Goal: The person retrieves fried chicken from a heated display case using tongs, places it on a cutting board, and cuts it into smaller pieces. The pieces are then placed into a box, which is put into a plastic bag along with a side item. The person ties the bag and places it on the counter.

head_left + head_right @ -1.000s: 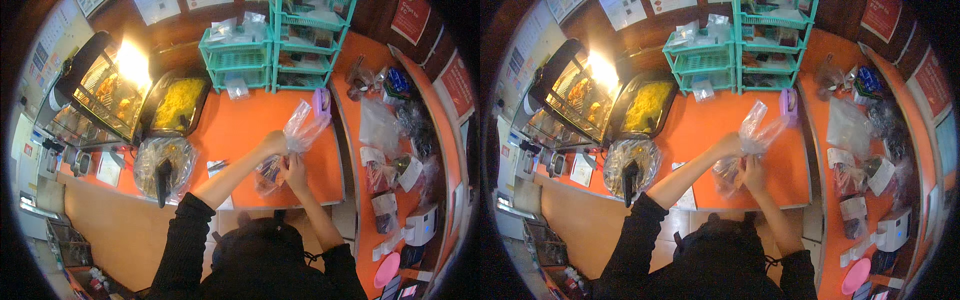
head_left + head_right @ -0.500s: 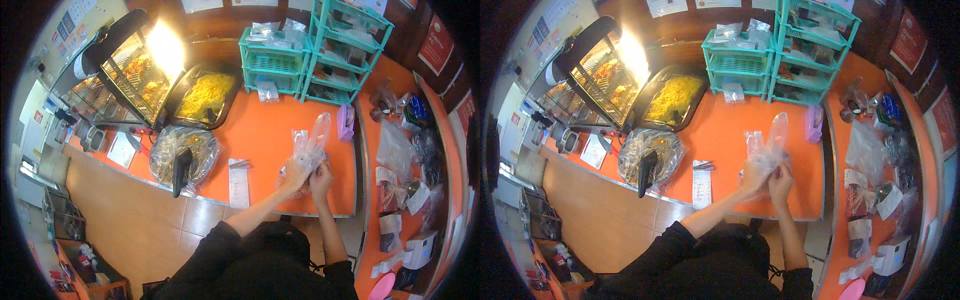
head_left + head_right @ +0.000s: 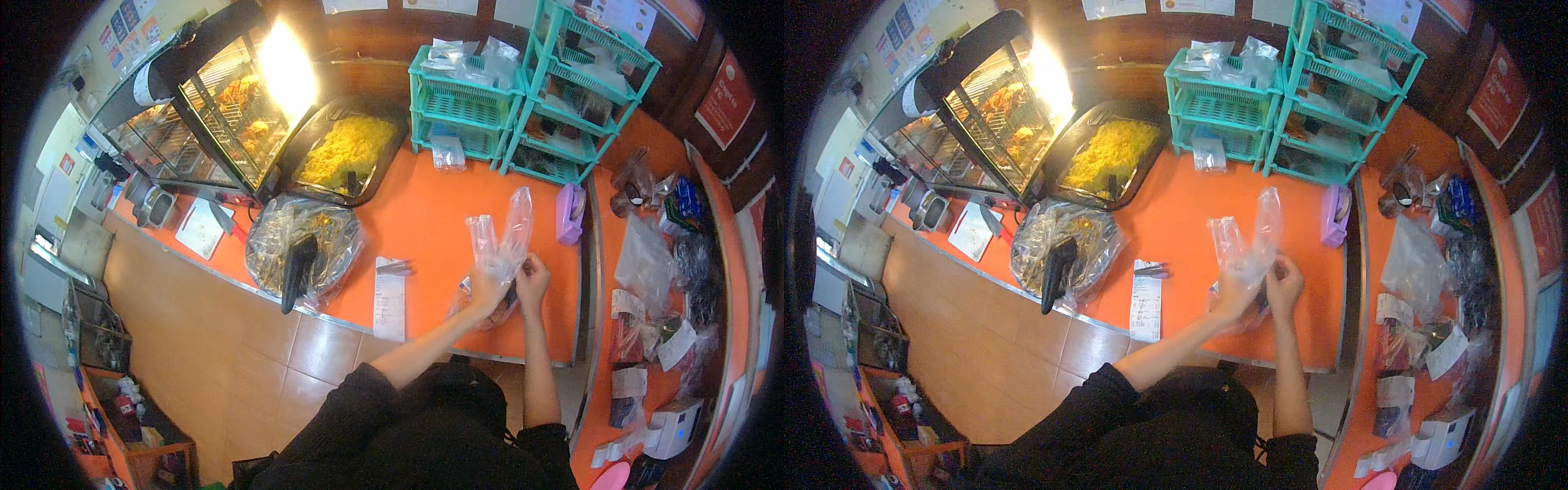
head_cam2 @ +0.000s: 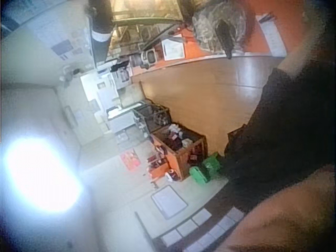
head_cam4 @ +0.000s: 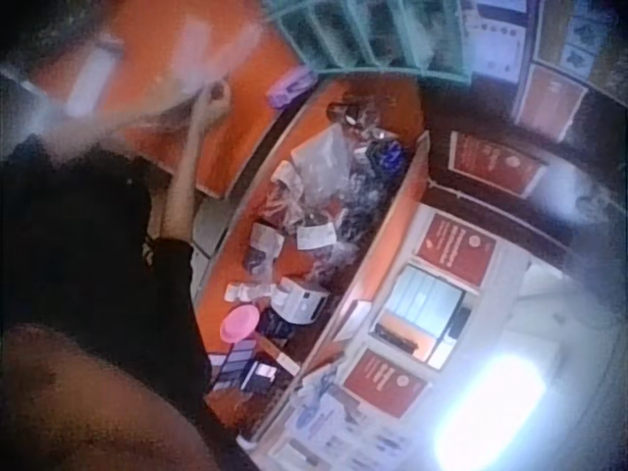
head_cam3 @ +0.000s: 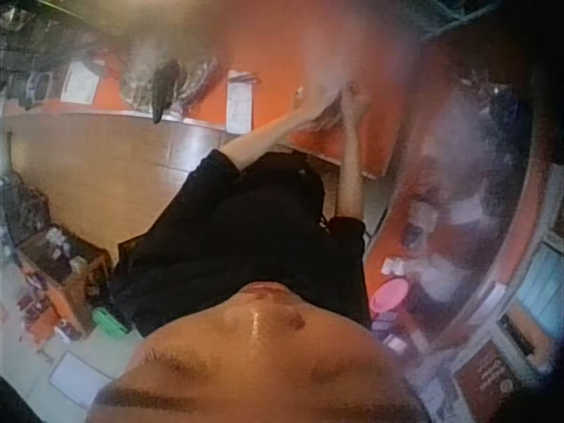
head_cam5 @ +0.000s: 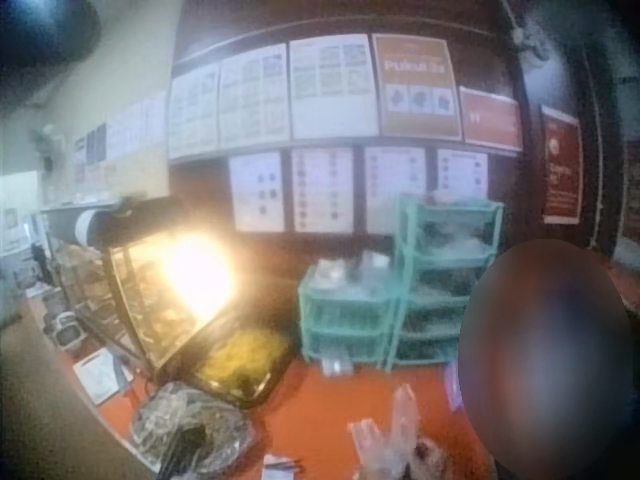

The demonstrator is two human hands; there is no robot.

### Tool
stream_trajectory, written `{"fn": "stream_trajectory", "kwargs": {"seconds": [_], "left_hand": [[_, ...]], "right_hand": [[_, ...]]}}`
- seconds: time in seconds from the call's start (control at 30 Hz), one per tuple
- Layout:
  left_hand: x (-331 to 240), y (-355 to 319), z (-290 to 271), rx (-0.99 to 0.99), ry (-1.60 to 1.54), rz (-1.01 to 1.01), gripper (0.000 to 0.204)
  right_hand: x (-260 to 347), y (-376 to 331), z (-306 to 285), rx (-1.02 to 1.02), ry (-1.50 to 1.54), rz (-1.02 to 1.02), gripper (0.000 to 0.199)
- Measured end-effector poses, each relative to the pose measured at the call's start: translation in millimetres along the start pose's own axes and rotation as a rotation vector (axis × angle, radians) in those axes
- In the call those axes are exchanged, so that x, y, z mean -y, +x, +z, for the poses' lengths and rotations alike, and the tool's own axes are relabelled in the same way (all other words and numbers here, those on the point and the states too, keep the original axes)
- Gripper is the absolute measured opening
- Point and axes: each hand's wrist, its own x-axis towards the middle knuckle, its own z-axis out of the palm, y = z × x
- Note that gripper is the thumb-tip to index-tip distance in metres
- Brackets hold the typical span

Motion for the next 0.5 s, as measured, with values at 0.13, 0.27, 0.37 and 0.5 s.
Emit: {"fn": "stream_trajectory", "kwargs": {"seconds": [0.13, 0.27, 0.37, 0.5], "left_hand": [[-31.9, -7.2, -4.7, 0.029, 0.117, -0.088, 0.018], [-39.7, 1.9, -5.6, 0.025, 0.016, -0.019, 0.018], [-26.7, 8.0, -10.5, 0.077, 0.096, -0.02, 0.019], [-37.6, 13.2, -5.9, 0.095, 0.158, -0.076, 0.02]], "right_hand": [[-17.7, 4.5, -11.7, 0.104, 0.033, -0.008, 0.01], [-8.0, -2.8, -7.3, 0.063, 0.072, -0.061, 0.008], [7.9, -4.2, -5.6, 0.018, 0.131, -0.04, 0.008], [8.9, -3.9, -13.0, 0.018, 0.13, -0.012, 0.01]]}}
